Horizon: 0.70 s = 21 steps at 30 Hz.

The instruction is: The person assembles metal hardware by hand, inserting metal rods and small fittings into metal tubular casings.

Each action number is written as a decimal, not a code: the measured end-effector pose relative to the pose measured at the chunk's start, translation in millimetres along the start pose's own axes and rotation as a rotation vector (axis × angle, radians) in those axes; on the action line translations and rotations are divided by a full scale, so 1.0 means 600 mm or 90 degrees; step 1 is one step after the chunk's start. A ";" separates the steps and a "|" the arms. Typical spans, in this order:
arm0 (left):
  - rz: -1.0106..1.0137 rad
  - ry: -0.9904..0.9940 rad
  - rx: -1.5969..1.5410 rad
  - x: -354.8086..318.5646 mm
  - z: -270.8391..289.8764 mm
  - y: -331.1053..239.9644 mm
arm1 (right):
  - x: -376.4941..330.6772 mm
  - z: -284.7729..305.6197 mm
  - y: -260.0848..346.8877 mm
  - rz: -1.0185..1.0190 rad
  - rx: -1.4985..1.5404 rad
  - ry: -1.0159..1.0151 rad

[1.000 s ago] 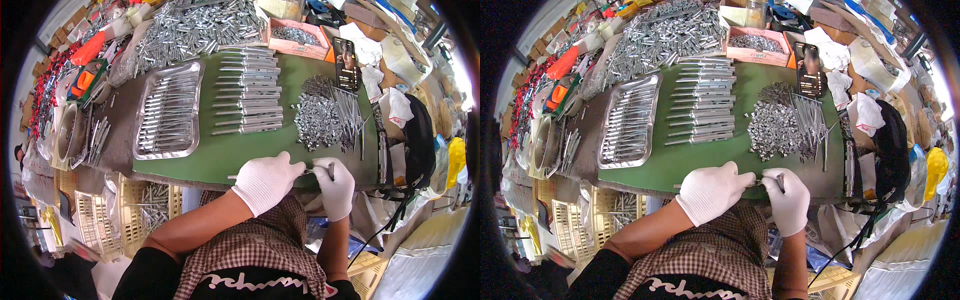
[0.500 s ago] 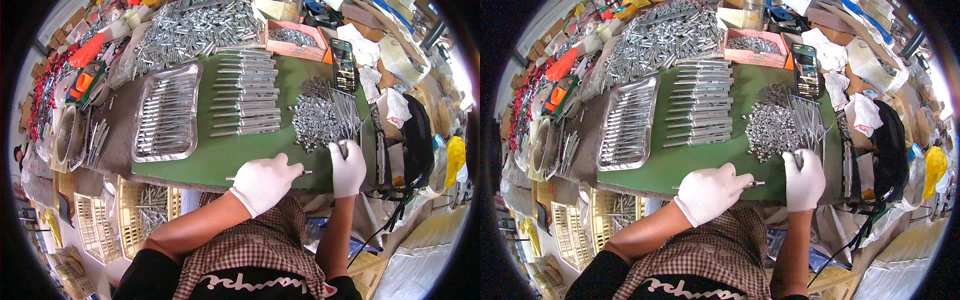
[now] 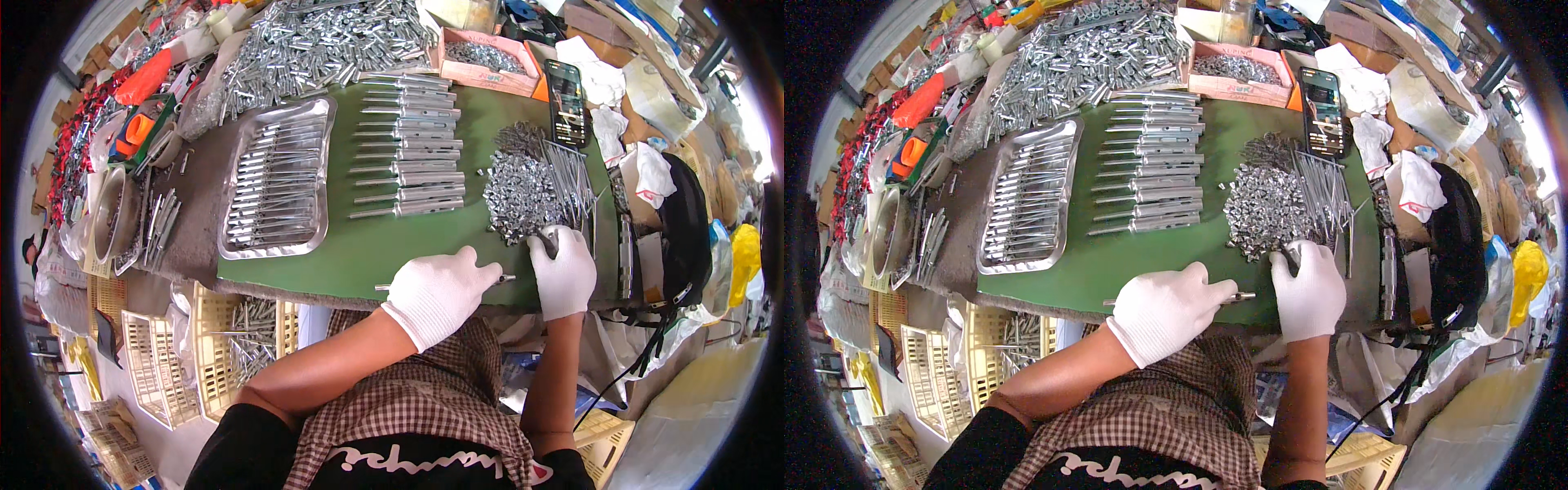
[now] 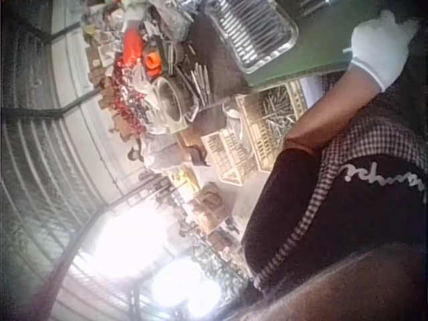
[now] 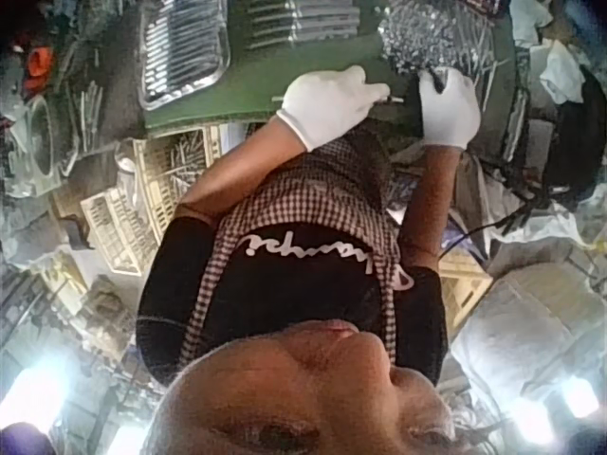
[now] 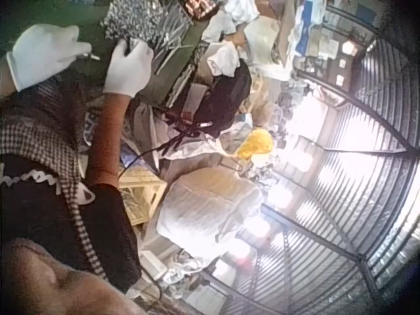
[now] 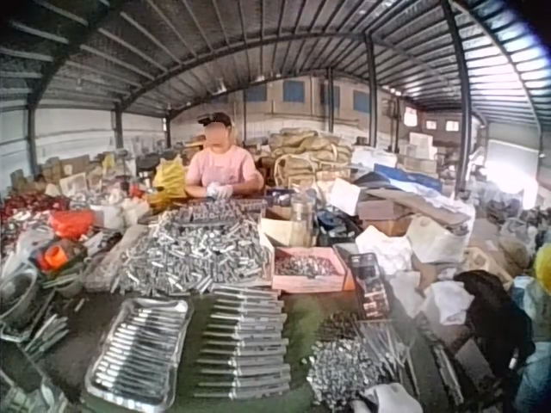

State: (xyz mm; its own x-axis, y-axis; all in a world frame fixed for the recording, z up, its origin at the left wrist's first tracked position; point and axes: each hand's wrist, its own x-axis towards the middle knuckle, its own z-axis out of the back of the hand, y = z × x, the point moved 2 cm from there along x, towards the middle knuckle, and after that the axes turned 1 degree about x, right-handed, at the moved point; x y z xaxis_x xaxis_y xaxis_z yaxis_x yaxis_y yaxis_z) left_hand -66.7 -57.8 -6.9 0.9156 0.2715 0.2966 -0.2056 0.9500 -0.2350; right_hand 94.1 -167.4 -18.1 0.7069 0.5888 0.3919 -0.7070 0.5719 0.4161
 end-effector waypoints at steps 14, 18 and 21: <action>0.006 0.017 -0.022 0.001 -0.003 0.003 | -0.048 0.038 0.027 0.037 0.274 0.120; 0.003 -0.001 -0.031 0.001 0.004 0.001 | -0.058 0.029 0.045 0.084 0.272 0.121; 0.007 0.008 -0.032 -0.001 0.002 0.000 | -0.060 0.027 0.049 0.106 0.220 0.130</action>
State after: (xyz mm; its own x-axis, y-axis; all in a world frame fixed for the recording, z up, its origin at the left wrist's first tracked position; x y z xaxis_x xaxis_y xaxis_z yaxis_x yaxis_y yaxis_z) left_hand -67.6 -57.9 -5.9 0.9176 0.2801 0.2821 -0.1990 0.9379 -0.2841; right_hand 48.2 -181.1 -6.9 0.5400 0.7780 0.3210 -0.7381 0.2545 0.6249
